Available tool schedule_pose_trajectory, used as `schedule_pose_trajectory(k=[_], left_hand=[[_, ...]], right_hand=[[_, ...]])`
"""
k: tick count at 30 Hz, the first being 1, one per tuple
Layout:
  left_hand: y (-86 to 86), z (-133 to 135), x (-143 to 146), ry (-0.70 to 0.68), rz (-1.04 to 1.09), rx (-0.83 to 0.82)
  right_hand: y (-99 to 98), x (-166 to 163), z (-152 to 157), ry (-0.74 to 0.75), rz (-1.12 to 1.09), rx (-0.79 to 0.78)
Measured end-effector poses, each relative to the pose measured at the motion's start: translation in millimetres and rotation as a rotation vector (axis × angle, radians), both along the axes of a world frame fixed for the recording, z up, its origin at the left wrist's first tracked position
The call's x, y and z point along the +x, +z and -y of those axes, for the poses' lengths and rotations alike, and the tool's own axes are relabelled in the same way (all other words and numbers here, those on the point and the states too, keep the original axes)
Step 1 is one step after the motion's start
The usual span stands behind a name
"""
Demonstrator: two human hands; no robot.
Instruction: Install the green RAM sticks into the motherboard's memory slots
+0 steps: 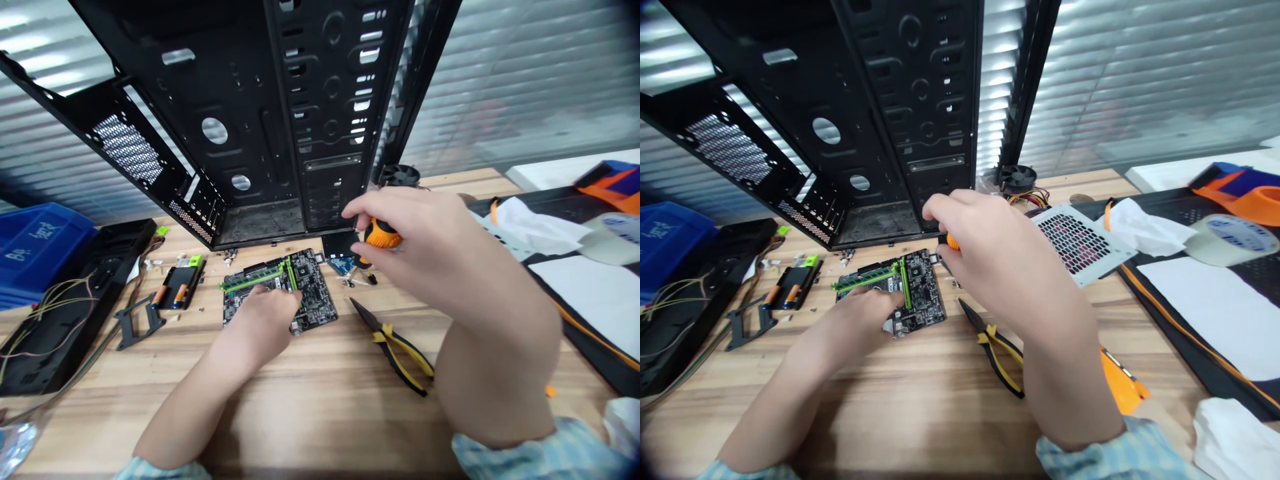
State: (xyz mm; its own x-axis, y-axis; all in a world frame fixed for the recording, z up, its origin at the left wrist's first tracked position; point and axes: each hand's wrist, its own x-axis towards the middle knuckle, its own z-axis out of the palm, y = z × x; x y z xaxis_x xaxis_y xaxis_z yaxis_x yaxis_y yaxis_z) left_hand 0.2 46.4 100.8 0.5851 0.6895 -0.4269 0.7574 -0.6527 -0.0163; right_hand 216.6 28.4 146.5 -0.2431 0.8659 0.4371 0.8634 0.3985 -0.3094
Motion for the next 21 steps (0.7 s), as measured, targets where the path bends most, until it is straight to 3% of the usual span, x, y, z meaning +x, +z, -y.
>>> schedule_pose_trajectory(k=[10,15,21], left_hand=[[1.8,-2.9,0.1,0.010,-0.019,0.006],[1.4,-4.0,1.8,-0.010,0.021,0.060],[-3.4,-5.5,5.7,-0.034,0.079,0.095]], right_hand=[[3.1,-4.5,0.6,0.034,-0.055,0.084],[4.0,-4.2,1.0,0.016,-0.070,0.055],[3.3,-4.6,2.3,0.086,-0.096,0.091]])
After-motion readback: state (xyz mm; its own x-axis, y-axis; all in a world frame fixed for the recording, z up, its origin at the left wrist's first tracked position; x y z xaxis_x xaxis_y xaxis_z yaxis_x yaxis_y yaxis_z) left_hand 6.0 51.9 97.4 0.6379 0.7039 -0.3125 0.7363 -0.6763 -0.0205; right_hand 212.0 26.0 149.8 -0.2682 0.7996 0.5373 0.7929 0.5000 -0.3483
